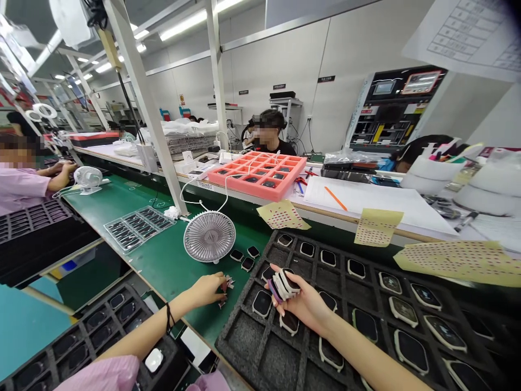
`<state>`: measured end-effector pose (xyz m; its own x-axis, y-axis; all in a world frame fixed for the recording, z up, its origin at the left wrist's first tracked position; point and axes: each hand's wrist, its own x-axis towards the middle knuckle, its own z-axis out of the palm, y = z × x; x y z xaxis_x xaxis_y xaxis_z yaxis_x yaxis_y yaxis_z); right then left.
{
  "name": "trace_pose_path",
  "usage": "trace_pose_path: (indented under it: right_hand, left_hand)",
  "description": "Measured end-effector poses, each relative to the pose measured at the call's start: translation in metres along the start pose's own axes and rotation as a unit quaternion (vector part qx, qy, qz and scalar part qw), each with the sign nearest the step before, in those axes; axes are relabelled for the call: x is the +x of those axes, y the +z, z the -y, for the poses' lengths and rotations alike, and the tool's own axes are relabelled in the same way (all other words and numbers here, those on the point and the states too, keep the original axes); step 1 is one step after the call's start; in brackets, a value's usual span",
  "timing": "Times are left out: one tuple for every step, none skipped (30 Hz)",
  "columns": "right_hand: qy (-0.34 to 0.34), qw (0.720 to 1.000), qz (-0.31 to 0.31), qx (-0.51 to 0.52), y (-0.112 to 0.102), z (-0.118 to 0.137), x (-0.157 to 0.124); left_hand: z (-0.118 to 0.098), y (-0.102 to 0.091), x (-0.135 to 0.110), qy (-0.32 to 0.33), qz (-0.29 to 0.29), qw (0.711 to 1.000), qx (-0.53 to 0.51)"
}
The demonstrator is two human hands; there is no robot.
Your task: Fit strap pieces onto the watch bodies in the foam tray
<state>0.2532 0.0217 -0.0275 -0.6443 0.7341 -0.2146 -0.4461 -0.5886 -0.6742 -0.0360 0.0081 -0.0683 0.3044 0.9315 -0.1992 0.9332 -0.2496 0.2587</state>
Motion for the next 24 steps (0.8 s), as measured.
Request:
trace_pose_path:
  right_hand:
    - [0.0,1.0,0.0,0.0,0.0,0.0,0.0]
    - [-0.001,1.0,0.0,0.0,0.0,0.0,0.0]
    - [-0.001,1.0,0.0,-0.001,0.0,0.001,-0.001]
    - [0.0,1.0,-0.001,-0.001,0.001,0.001,-0.001]
    - [0.0,1.0,0.0,-0.002,0.001,0.001,-0.001]
    - [-0.001,1.0,0.0,-0.002,0.001,0.001,-0.002]
    - [-0.001,1.0,0.0,-0.002,0.001,0.001,-0.002]
    - [-0.002,1.0,0.0,-0.001,0.0,0.001,-0.001]
    - [-0.002,1.0,0.0,-0.001,0.0,0.0,-0.001]
    - [-0.002,1.0,0.0,0.0,0.0,0.0,-0.001]
    - [-0.001,1.0,0.0,0.001,-0.001,0.0,0.0]
    - [-0.001,1.0,-0.001,0.001,-0.001,-0.001,0.0]
    - [-0.003,1.0,-0.001,0.002,-0.001,-0.001,0.0]
    - [-0.007,1.0,-0.002,0.003,-0.001,-0.002,0.0]
    - [-0.014,1.0,-0.003,0.005,-0.001,-0.002,0.0]
    - [-0.025,1.0,-0.006,0.006,-0.001,-0.003,0.0]
    - [-0.037,0.999,-0.01,0.007,0.0,-0.003,0.0]
    - [-0.051,0.999,-0.016,0.005,0.0,-0.004,0.0]
    - [-0.065,0.998,-0.022,0.002,0.001,-0.004,0.0]
    - [-0.079,0.996,-0.029,-0.002,0.002,-0.005,0.0]
    - [-0.092,0.995,-0.035,-0.007,0.002,-0.005,-0.001]
    - [-0.106,0.993,-0.041,-0.014,0.003,-0.005,-0.001]
    - [-0.12,0.991,-0.047,-0.021,0.003,-0.005,-0.001]
    - [-0.136,0.989,-0.054,-0.028,0.004,-0.006,-0.002]
  left_hand:
    - [0.0,0.0,0.0,-0.002,0.005,1.0,-0.005]
    - [0.001,0.001,0.001,-0.004,0.01,1.0,-0.011]
    - [0.0,0.001,0.001,-0.005,0.015,1.0,-0.016]
    - [0.0,0.001,0.001,-0.007,0.02,1.0,-0.021]
    - [-0.001,0.0,0.002,-0.008,0.024,0.999,-0.026]
    - [-0.001,0.0,0.002,-0.011,0.028,0.999,-0.031]
    - [-0.002,-0.001,0.002,-0.014,0.03,0.999,-0.034]
    - [-0.002,-0.001,0.002,-0.019,0.03,0.999,-0.037]
    - [-0.003,-0.002,0.003,-0.025,0.027,0.999,-0.039]
    - [-0.003,-0.002,0.003,-0.031,0.023,0.998,-0.041]
    - [-0.003,-0.004,0.004,-0.038,0.017,0.998,-0.043]
    - [-0.004,-0.006,0.004,-0.045,0.008,0.998,-0.044]
    - [-0.006,-0.008,0.004,-0.05,-0.004,0.998,-0.047]
    - [-0.01,-0.012,0.004,-0.053,-0.02,0.997,-0.05]
    - [-0.015,-0.016,0.003,-0.054,-0.04,0.996,-0.054]
    - [-0.023,-0.022,0.002,-0.055,-0.063,0.995,-0.055]
    - [-0.033,-0.027,0.002,-0.049,-0.092,0.992,-0.067]
    - [-0.044,-0.033,0.001,-0.037,-0.125,0.987,-0.099]
    - [-0.057,-0.038,0.001,-0.021,-0.158,0.977,-0.143]
    - [-0.072,-0.042,0.002,0.008,-0.194,0.951,-0.239]
    - [-0.086,-0.046,0.003,0.032,-0.218,0.914,-0.342]
    - [-0.1,-0.048,0.006,0.045,-0.218,0.874,-0.433]
    - [-0.112,-0.049,0.009,0.046,-0.203,0.834,-0.511]
    - [-0.123,-0.048,0.013,0.035,-0.174,0.801,-0.572]
